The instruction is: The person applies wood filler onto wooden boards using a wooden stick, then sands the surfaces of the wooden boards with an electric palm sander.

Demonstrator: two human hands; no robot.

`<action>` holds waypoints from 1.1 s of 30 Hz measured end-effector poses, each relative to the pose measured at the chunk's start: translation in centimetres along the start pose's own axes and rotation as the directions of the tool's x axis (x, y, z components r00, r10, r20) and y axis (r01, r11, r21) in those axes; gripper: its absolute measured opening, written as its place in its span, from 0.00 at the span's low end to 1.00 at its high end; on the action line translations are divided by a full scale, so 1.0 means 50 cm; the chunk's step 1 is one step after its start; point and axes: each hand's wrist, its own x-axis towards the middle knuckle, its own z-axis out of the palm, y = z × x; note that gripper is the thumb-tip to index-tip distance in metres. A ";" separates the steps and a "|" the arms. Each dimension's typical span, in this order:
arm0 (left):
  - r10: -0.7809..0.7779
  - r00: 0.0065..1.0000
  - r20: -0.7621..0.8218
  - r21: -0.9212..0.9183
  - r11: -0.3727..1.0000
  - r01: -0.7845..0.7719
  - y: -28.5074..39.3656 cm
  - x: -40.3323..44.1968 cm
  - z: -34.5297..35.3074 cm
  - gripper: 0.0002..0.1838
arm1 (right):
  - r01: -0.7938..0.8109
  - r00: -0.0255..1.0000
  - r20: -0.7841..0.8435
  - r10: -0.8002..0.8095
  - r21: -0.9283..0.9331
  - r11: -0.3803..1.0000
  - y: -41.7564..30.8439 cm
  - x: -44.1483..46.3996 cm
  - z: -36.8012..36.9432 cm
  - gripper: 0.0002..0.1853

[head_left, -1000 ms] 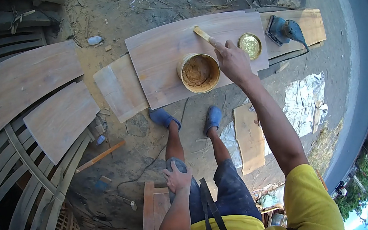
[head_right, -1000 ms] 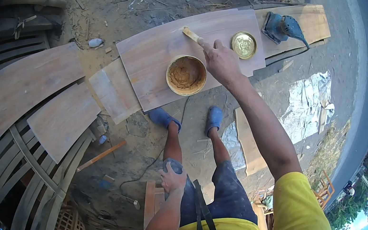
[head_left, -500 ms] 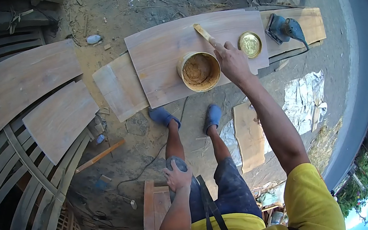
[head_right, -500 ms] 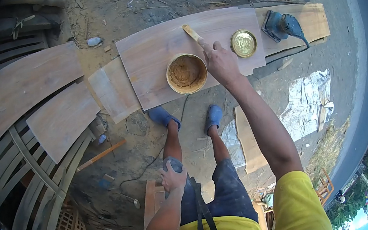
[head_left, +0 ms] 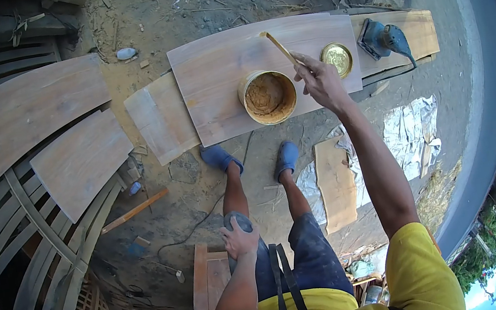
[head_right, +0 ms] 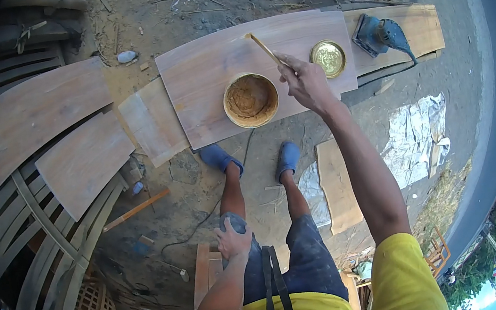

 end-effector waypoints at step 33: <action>0.029 0.999 -0.029 0.040 0.999 -0.028 0.001 -0.005 -0.003 0.46 | 0.070 0.984 0.179 0.004 -0.407 0.911 -0.039 0.029 0.026 0.23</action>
